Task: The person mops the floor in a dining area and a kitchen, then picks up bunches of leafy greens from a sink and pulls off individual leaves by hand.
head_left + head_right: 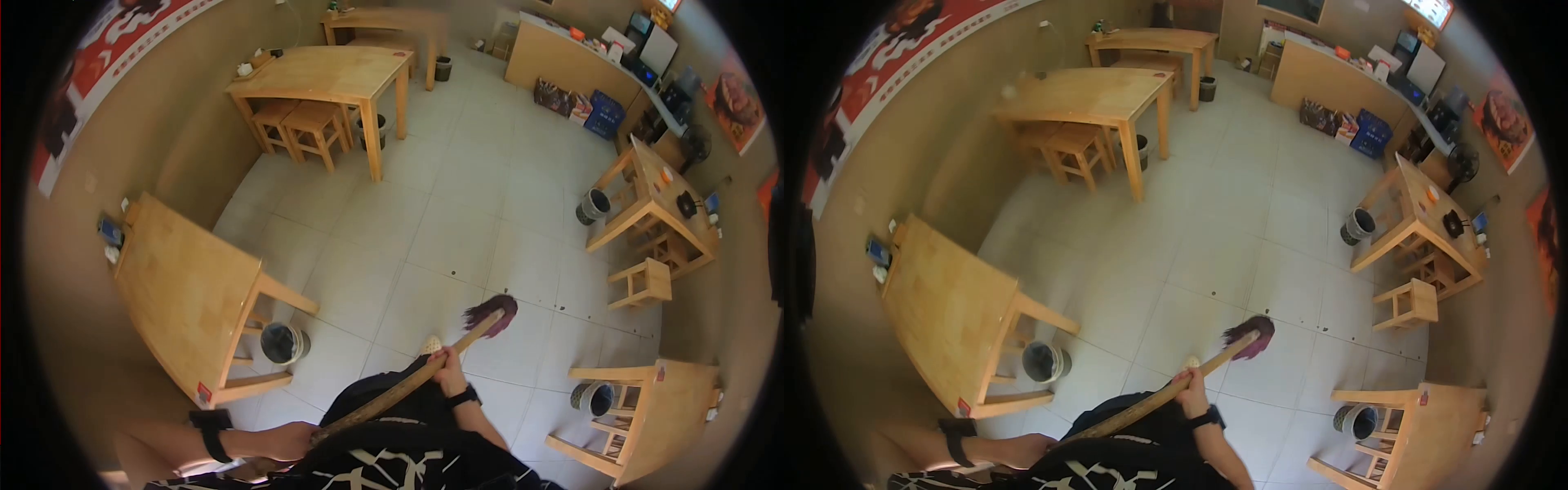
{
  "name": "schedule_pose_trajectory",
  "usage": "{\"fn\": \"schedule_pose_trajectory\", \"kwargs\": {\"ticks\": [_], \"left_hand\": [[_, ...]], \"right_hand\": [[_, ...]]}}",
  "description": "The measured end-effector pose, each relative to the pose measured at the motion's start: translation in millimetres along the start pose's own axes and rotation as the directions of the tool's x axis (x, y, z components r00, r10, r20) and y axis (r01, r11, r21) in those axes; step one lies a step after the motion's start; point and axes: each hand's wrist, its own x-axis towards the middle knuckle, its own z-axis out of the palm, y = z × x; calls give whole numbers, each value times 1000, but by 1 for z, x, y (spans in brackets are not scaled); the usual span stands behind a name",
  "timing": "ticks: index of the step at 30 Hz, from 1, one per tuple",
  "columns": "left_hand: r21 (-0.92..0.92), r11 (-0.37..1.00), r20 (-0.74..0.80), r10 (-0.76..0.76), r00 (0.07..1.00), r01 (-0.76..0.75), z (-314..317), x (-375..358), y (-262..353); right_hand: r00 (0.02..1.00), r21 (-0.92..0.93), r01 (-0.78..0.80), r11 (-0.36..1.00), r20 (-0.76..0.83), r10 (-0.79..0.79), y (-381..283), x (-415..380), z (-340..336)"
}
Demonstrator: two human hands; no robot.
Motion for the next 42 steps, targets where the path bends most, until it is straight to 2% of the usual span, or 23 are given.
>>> {"fn": "schedule_pose_trajectory", "kwargs": {"ticks": [2,5,8,13,16,17,18,20,22,23,24,26,27,28,29,30,31,33,34,36,37,40,42], "left_hand": [[-99,995,-54,4,999,-10,-34,28,22],[-238,967,-44,-101,994,87,-99,53,81],[-276,958,-74,-106,992,82,-169,105,116],[-225,974,-87,-54,995,33,-322,221,169],[-231,973,-30,17,999,-24,-428,268,226],[-159,987,-48,7,999,-15,-458,281,242],[-82,997,-59,-10,998,5,-486,290,258],[-93,993,-2,-74,997,73,-555,305,299],[36,916,50,-401,915,400,-647,327,366],[325,891,-70,-312,947,317,-692,344,382],[589,770,-153,-189,970,243,-739,360,392],[716,641,-323,-48,945,277,-825,393,412],[735,528,-487,-26,873,425,-861,415,447],[713,408,-634,28,773,570,-899,436,492],[736,324,-662,158,733,595,-936,454,540],[756,229,-655,286,700,614,-962,467,582],[772,210,-636,277,721,600,-982,481,615],[813,-104,-291,779,555,572,-1016,504,670],[822,-97,-289,779,557,562,-1034,520,690],[842,-239,-65,845,531,484,-1077,551,726],[844,-236,-67,845,530,482,-1100,569,739],[827,-373,46,792,609,422,-1166,637,760],[827,-370,47,795,605,423,-1229,681,786]], "right_hand": [[998,-112,-38,993,37,42,-44,31,57],[996,-113,-70,991,40,75,-92,64,135],[996,-145,-66,987,58,75,-143,109,221],[996,-219,-9,976,88,29,-235,216,362],[996,-142,-20,990,81,32,-284,269,447],[997,-148,-24,989,75,35,-303,284,474],[997,-147,12,989,79,-1,-316,296,498],[996,-124,34,992,81,-24,-333,323,542],[998,4,-47,999,36,47,-357,364,596],[1000,-19,-29,999,1,29,-368,376,632],[999,-13,-34,999,4,34,-386,400,664],[1000,100,-25,995,11,24,-417,461,713],[991,226,-128,966,72,114,-440,518,727],[997,232,-73,970,21,70,-468,535,763],[999,246,-21,969,-32,30,-493,547,802],[1000,278,20,960,17,-25,-516,575,817],[1000,259,-5,966,14,2,-542,577,841],[1000,234,-12,972,-5,14,-593,583,875],[1000,295,-23,955,-8,27,-611,609,876],[997,354,-74,932,0,79,-651,629,899],[994,405,-99,909,-8,112,-667,649,906],[988,475,-98,874,-59,143,-696,716,922],[964,485,-28,874,-217,151,-721,753,963]]}}
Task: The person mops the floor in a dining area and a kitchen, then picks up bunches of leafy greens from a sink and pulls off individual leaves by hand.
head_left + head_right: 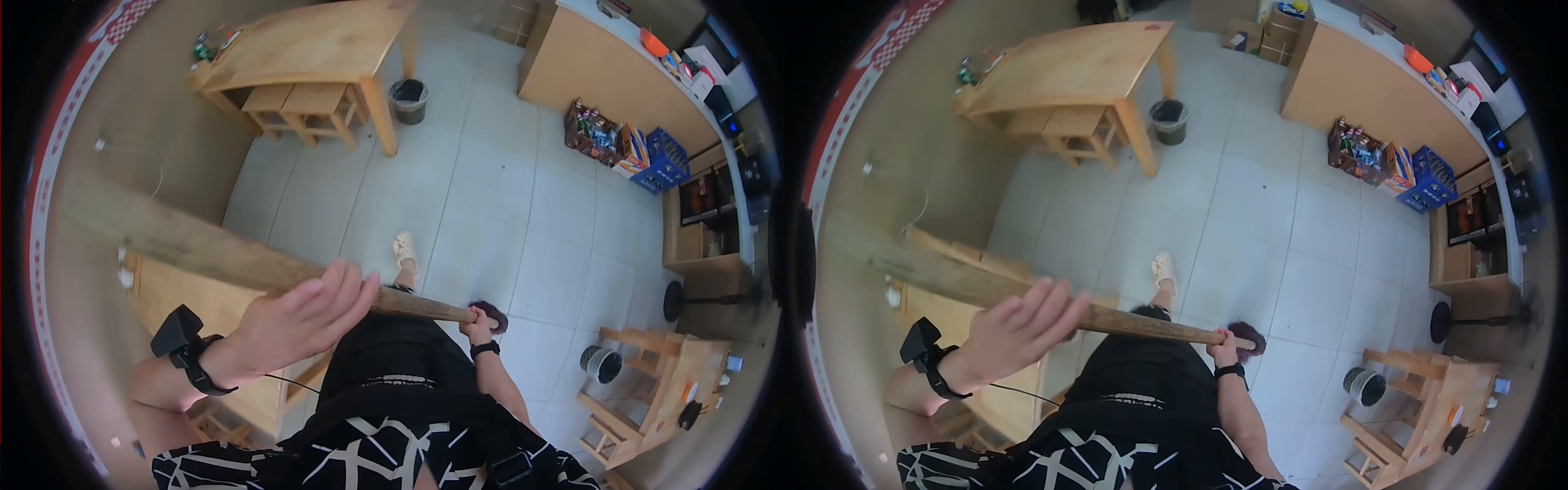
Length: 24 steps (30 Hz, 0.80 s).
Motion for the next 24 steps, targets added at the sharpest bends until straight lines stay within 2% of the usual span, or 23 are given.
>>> {"fn": "schedule_pose_trajectory", "kwargs": {"ticks": [1,2,3,4,5,6,7,8,9,10,11,12,13,15,16,17,19,20,21,22,24], "left_hand": [[4,1000,-16,10,1000,-10,26,23,-27],[24,997,-119,-68,991,71,50,46,-55],[35,987,-222,-144,964,155,73,70,-84],[32,988,-236,-136,962,148,98,96,-109],[-10,995,-282,-94,955,95,117,124,-135],[-50,998,-320,-57,946,43,133,151,-156],[-52,998,-323,-56,945,41,150,177,-178],[-71,997,-335,10,942,-36,169,205,-201],[-88,990,-347,78,935,-115,186,230,-220],[-90,988,-346,88,934,-127,204,256,-234],[-100,986,-426,80,901,-135,223,283,-248],[-106,985,-506,66,860,-138,244,309,-265],[-93,991,-389,53,920,-97,255,333,-288],[-110,992,-359,25,933,-68,289,378,-340],[-131,990,-325,3,946,-48,310,401,-363],[-129,991,-328,-7,945,-38,334,421,-383],[-290,957,-456,-128,881,-11,376,456,-427],[-289,957,-450,-138,882,2,389,471,-451],[-190,982,-391,-71,918,-5,396,482,-474],[-86,996,-324,-7,946,-22,407,491,-497],[-118,993,-252,-1,968,-30,432,500,-532]], "right_hand": [[997,17,-73,997,-7,73,-10,17,25],[1000,-39,-25,999,9,26,-14,36,51],[978,-358,202,912,32,-205,-10,34,80],[906,-625,388,677,122,-406,-6,36,109],[963,-365,249,897,-3,-269,-4,35,149],[994,-58,80,995,-76,-84,-6,42,182],[989,-37,81,996,-118,-85,-8,53,209],[973,-301,232,925,79,-218,-20,89,210],[894,-511,447,734,283,-347,-33,125,210],[768,-584,640,500,459,-447,-44,159,211],[659,-790,563,-244,607,-445,-8,32,300],[656,-788,566,-241,608,-448,-2,20,342],[678,-833,496,-244,547,-491,-4,16,381],[703,-906,349,-241,423,-572,-13,25,459],[697,-901,355,-248,432,-573,-19,36,494],[681,-849,404,-341,528,-508,-25,45,527],[635,-725,502,-472,680,-368,-37,58,605],[634,-717,503,-482,685,-358,-47,81,652],[869,-795,462,394,316,-382,-56,129,687],[997,-254,66,965,56,-53,-60,159,726],[976,-307,-72,949,176,131,-59,173,810]]}}
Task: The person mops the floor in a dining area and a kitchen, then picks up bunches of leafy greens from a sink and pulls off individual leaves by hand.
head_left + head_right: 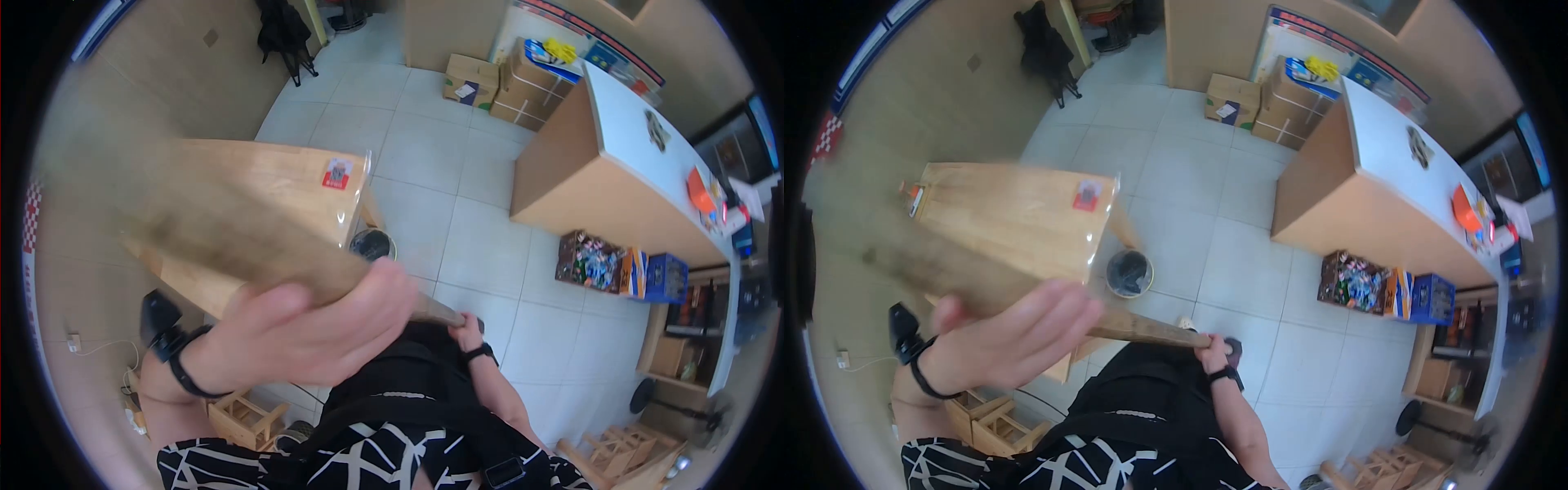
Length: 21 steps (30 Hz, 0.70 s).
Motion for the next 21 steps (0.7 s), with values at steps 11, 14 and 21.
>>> {"fn": "schedule_pose_trajectory", "kwargs": {"ticks": [11,14,21], "left_hand": [[372,890,408,-411,816,262,149,-23,-173],[419,854,432,-486,760,308,197,4,-224],[560,570,503,-811,300,601,259,23,-284]], "right_hand": [[998,-344,58,937,21,-54,-10,187,472],[995,-392,-23,919,78,58,-8,240,578],[982,-742,94,664,178,59,49,302,719]]}}
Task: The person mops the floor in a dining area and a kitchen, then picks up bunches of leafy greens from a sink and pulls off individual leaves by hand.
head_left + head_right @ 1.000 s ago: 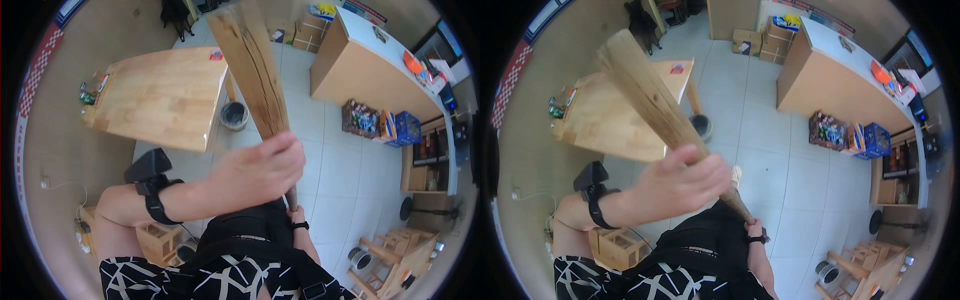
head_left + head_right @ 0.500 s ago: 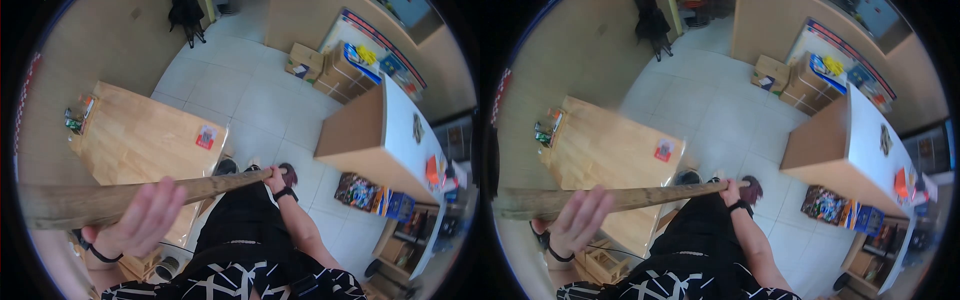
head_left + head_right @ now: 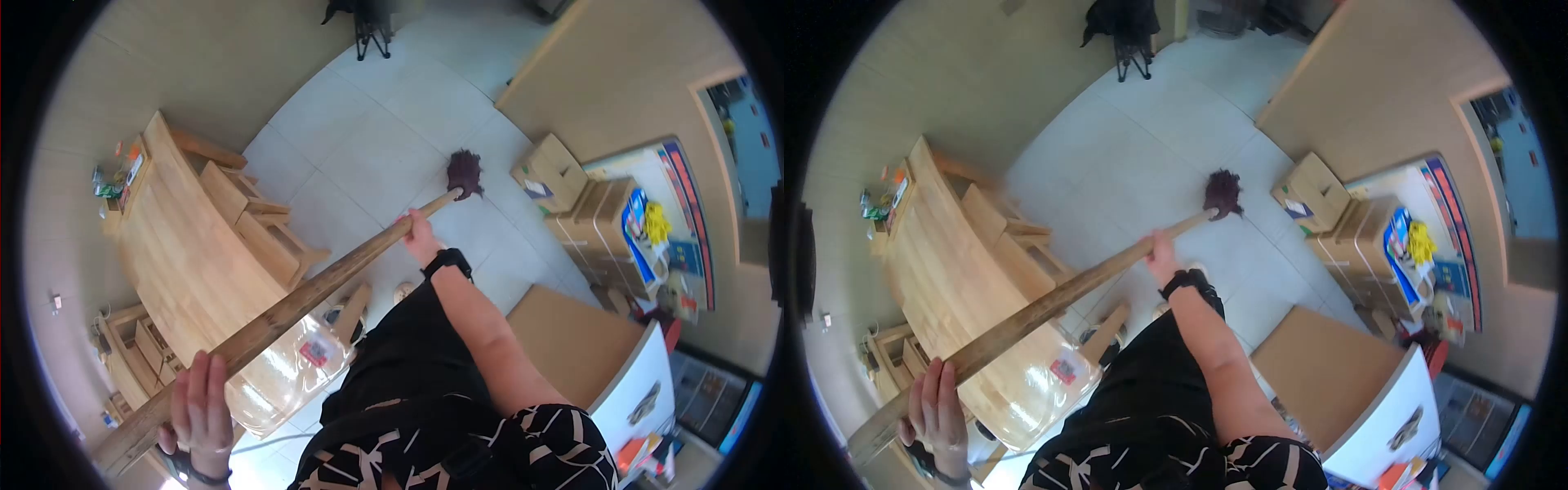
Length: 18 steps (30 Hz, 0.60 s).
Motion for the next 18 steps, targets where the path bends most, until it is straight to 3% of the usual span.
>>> {"fn": "schedule_pose_trajectory", "kwargs": {"ticks": [1,3,4,5,6,7,8,9,10,11,12,15,18], "left_hand": [[-39,978,126,-197,972,203,-1,9,4],[-46,935,442,-296,847,351,6,15,3],[52,829,766,-390,510,556,15,8,10],[191,903,914,-306,266,384,48,-98,25],[248,842,963,-161,-216,479,43,-76,36],[6,794,992,73,-105,608,24,-119,62],[-211,753,973,102,206,623,0,-166,93],[-371,760,918,214,334,534,-18,-207,122],[-187,637,968,247,32,748,-36,-191,137],[72,567,932,255,-257,821,-39,-162,150],[195,527,884,271,-381,827,-45,-147,160],[304,483,814,316,-487,821,-54,-117,178],[309,458,796,355,-490,834,-58,-100,185]], "right_hand": [[997,-80,-64,995,26,66,9,17,4],[992,-345,-99,933,38,120,36,42,7],[993,-515,-79,853,31,111,55,50,2],[980,-409,-182,894,1,200,76,57,-4],[958,-282,-282,917,-24,287,92,58,-5],[939,-264,-344,901,-82,334,98,46,0],[913,-244,-407,880,-150,380,104,33,-2],[900,-345,-432,833,-109,422,115,34,-21],[882,-444,-446,777,-70,467,124,31,-36],[868,-445,-473,760,-90,488,129,20,-46],[833,-498,-524,692,-128,538,132,3,-50],[684,-574,-679,458,-269,678,134,-29,-62],[683,-569,-695,440,-331,651,115,-27,-74]]}}
